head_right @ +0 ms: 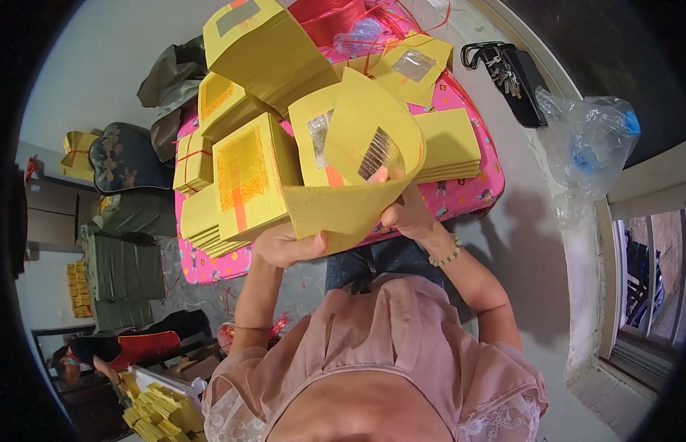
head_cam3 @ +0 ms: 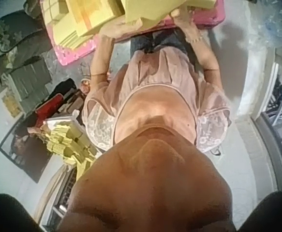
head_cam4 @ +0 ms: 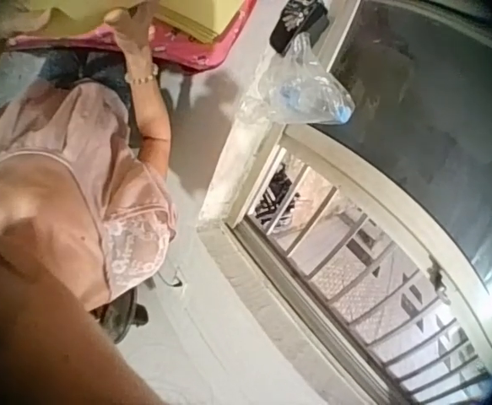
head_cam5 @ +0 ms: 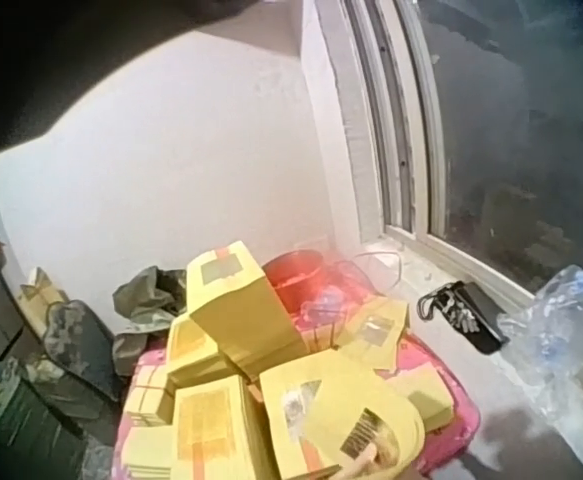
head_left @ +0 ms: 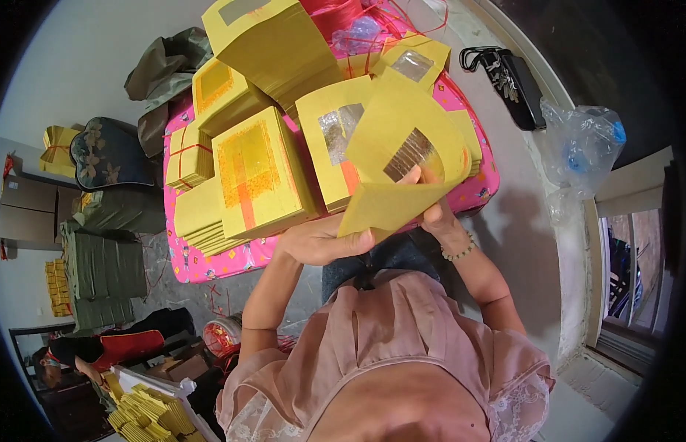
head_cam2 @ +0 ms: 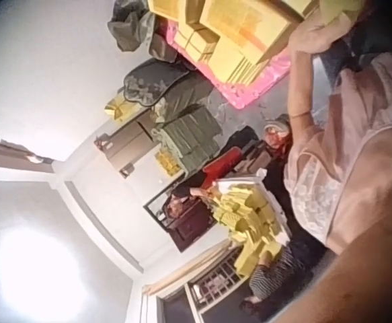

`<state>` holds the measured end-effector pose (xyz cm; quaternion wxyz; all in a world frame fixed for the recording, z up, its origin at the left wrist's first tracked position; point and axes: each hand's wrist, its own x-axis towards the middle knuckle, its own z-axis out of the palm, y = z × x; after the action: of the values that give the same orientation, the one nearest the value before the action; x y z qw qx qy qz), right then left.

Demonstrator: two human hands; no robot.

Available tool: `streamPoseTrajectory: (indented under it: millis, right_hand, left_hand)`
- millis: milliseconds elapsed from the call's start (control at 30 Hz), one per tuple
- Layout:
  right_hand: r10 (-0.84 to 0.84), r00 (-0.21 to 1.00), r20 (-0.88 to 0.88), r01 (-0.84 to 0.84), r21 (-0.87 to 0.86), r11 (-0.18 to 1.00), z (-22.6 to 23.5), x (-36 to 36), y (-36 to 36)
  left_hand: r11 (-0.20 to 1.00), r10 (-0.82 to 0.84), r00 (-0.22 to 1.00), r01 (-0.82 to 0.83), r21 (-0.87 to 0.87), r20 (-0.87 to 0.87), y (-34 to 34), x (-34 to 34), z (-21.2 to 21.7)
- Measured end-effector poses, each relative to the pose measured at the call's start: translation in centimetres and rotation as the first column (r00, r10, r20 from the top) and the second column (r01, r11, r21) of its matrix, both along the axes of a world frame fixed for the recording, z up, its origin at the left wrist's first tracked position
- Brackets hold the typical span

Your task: The person is folding, stacking, and bundling yellow ritual paper products at a workbench.

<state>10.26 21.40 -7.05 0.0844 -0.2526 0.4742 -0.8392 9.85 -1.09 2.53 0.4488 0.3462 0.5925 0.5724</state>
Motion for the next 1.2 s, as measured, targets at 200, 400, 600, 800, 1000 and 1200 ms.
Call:
streamPoseTrajectory:
  millis: [200,400,600,800,1000,1200]
  right_hand:
    - [-0.34,0.934,0.11,0.347,-0.042,0.937,2.9,0.5,-1.5]
    - [-0.428,0.892,0.147,0.414,0.119,0.902,3.1,-0.1,-1.6]
    - [-0.478,0.864,0.155,0.458,0.149,0.876,3.8,-0.2,-1.9]
    - [-0.501,0.848,0.171,0.472,0.186,0.862,3.3,-0.1,-1.8]
    - [-0.524,0.844,0.115,0.503,0.168,0.848,3.2,-0.4,-1.7]
    - [-0.538,0.832,0.134,0.514,0.176,0.839,3.2,-0.6,-1.7]
  left_hand:
    - [0.888,0.44,0.863,-0.459,-0.022,-0.248,1.6,0.2,1.1]
    - [0.595,0.625,0.179,-0.74,0.315,-0.76,3.8,-1.3,-0.3]
    - [0.661,0.75,0.606,-0.699,0.272,-0.266,4.9,-1.3,-1.9]
    - [0.632,0.768,0.489,-0.687,0.36,-0.414,5.1,-1.7,-2.8]
    - [0.623,0.781,0.525,-0.699,0.351,-0.339,5.1,-1.9,-3.0]
    - [0.567,0.823,0.498,-0.746,0.348,-0.272,5.5,-1.5,-2.5]
